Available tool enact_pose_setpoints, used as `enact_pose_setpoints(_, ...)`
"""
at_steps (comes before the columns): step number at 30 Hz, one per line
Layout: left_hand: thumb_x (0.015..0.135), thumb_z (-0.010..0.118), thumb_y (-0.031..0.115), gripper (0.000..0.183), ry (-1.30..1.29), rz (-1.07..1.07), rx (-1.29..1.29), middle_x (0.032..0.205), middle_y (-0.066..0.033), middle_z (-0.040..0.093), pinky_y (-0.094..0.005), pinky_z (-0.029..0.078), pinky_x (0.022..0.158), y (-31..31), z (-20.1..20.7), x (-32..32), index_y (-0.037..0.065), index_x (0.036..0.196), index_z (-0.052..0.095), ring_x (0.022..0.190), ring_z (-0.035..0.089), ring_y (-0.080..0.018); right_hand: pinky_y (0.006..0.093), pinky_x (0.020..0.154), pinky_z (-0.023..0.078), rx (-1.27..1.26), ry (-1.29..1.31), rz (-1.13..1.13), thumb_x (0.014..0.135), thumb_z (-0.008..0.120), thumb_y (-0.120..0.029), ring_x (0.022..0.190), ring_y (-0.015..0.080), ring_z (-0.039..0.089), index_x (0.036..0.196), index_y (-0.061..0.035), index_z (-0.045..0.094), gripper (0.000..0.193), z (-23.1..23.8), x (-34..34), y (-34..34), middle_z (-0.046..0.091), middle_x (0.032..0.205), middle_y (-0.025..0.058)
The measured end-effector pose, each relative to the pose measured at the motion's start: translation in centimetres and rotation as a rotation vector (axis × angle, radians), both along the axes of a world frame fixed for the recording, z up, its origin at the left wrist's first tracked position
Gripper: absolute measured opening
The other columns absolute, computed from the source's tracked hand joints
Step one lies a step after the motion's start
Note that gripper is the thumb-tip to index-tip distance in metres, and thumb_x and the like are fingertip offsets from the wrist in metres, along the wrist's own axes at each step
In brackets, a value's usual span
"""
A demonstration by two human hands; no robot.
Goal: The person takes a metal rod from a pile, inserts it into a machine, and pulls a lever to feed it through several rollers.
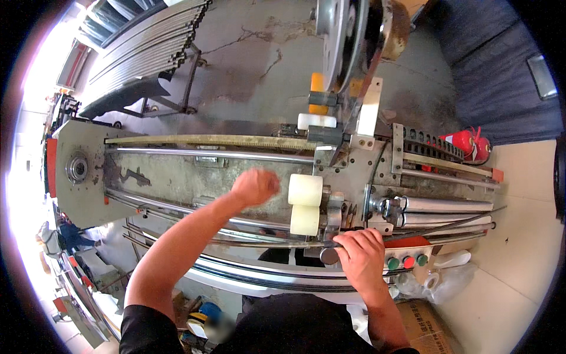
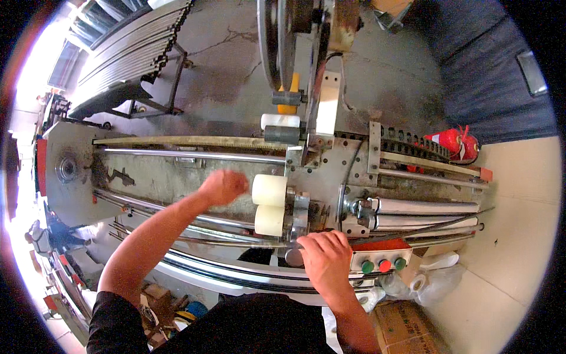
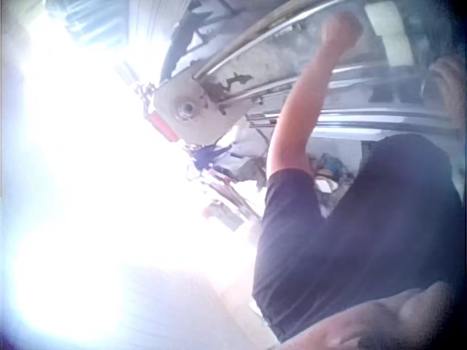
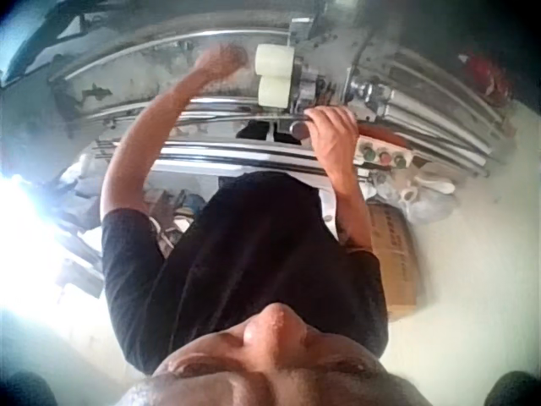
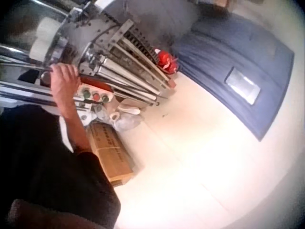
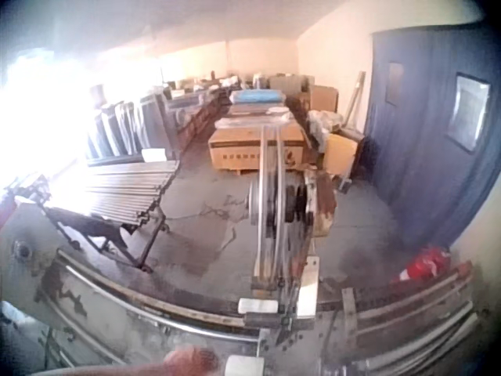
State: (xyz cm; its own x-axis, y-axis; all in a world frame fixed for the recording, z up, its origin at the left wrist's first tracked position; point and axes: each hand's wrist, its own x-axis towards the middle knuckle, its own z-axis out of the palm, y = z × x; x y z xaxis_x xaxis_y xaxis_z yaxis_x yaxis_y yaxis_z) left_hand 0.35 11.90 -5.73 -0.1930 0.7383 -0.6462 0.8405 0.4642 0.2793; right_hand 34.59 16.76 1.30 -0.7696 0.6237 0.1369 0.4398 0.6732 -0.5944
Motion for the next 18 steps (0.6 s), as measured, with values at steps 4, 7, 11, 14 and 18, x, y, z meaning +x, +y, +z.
enact_pose_setpoints(4,0.090,0.089,0.030,0.082,-0.369,0.480,0.598,0.158,-0.0195,0.059,-0.0439,0.049,0.117,5.0,-6.5,-3.2,0.004,0.158,0.051,0.143,0.059,-0.0315,0.0457,0.098,0.050,-0.018,-0.027,0.005,0.074,0.088,-0.006,0.098,0.0275,0.072,0.102,-0.0100,0.078,0.030,0.8,-0.4,0.0,0.077,0.101,0.0054)
enact_pose_setpoints(7,0.088,0.090,0.023,0.083,-0.556,0.634,0.781,0.155,-0.0180,0.063,-0.0415,0.048,0.117,8.2,-11.5,-4.4,0.007,0.160,0.051,0.141,0.061,-0.0298,0.0460,0.100,0.049,-0.031,-0.057,0.029,0.076,0.086,-0.006,0.099,0.0271,0.072,0.104,-0.0099,0.077,0.029,1.2,-0.8,-0.1,0.077,0.102,0.0051)
enact_pose_setpoints(11,0.087,0.090,0.020,0.064,-0.478,0.460,0.633,0.127,-0.0152,0.077,-0.0390,0.054,0.105,11.9,-8.3,-2.7,0.005,0.145,0.066,0.118,0.072,-0.0274,0.0458,0.099,0.049,-0.039,-0.066,-0.007,0.077,0.085,-0.006,0.099,0.0271,0.072,0.104,-0.0100,0.077,0.029,0.6,-0.5,-0.1,0.078,0.103,0.0050)
enact_pose_setpoints(14,0.087,0.089,0.020,0.042,-0.362,0.441,0.464,0.101,-0.0099,0.080,-0.0384,0.058,0.093,11.7,-6.1,-2.3,0.001,0.122,0.076,0.095,0.074,-0.0230,0.0456,0.098,0.050,-0.047,-0.065,0.002,0.078,0.085,-0.006,0.098,0.0272,0.072,0.104,-0.0100,0.077,0.028,0.4,-0.7,0.0,0.077,0.103,0.0051)
enact_pose_setpoints(18,0.103,0.078,0.021,0.017,-0.874,0.620,0.442,0.089,-0.0014,0.074,-0.0296,0.058,0.079,8.3,-8.2,-1.6,0.004,0.103,0.080,0.085,0.070,-0.0123,0.0444,0.096,0.050,-0.038,-0.038,-0.002,0.078,0.085,-0.008,0.097,0.0267,0.072,0.103,-0.0106,0.076,0.027,0.1,-0.9,0.2,0.077,0.101,0.0043)
